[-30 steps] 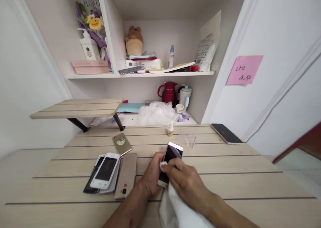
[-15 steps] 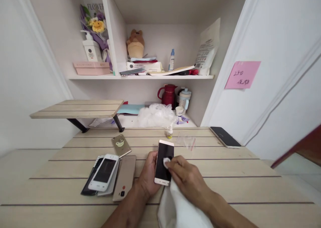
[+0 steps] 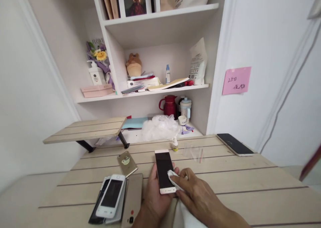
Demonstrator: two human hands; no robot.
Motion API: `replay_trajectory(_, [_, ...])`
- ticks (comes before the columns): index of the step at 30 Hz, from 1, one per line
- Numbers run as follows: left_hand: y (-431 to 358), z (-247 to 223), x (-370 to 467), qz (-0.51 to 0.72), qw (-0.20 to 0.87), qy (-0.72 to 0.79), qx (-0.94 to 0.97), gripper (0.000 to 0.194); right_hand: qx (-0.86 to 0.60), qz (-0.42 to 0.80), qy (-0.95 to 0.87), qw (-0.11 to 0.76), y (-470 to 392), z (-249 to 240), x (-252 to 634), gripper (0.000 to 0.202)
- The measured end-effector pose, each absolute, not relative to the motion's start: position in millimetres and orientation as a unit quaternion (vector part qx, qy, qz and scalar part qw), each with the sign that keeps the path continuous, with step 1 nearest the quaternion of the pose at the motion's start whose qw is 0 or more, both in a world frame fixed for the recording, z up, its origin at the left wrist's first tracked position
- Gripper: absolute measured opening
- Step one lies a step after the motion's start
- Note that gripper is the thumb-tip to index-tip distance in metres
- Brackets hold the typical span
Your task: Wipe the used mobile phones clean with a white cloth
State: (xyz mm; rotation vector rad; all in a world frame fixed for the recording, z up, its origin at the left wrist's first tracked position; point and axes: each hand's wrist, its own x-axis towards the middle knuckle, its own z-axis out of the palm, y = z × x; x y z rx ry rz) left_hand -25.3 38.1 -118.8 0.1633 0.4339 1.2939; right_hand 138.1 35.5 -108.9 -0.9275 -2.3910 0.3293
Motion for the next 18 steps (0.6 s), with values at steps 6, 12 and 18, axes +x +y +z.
replay_trajectory(6, [37,-116,-16,0.587,0.773,0.215,0.107,0.03,-0.367,0.127,-0.862,0.325,57,-110,147,0.037])
replay_trajectory(12, [34,-111,-5,0.546,0.79,0.231,0.156,0.028,-0.393,0.083,-0.819,0.409,64,-104,157,0.035])
replay_trajectory(18, [37,-113,-10,0.557,0.768,0.278,0.151,0.025,-0.311,0.099,-0.868,0.375,46,-95,148,0.032])
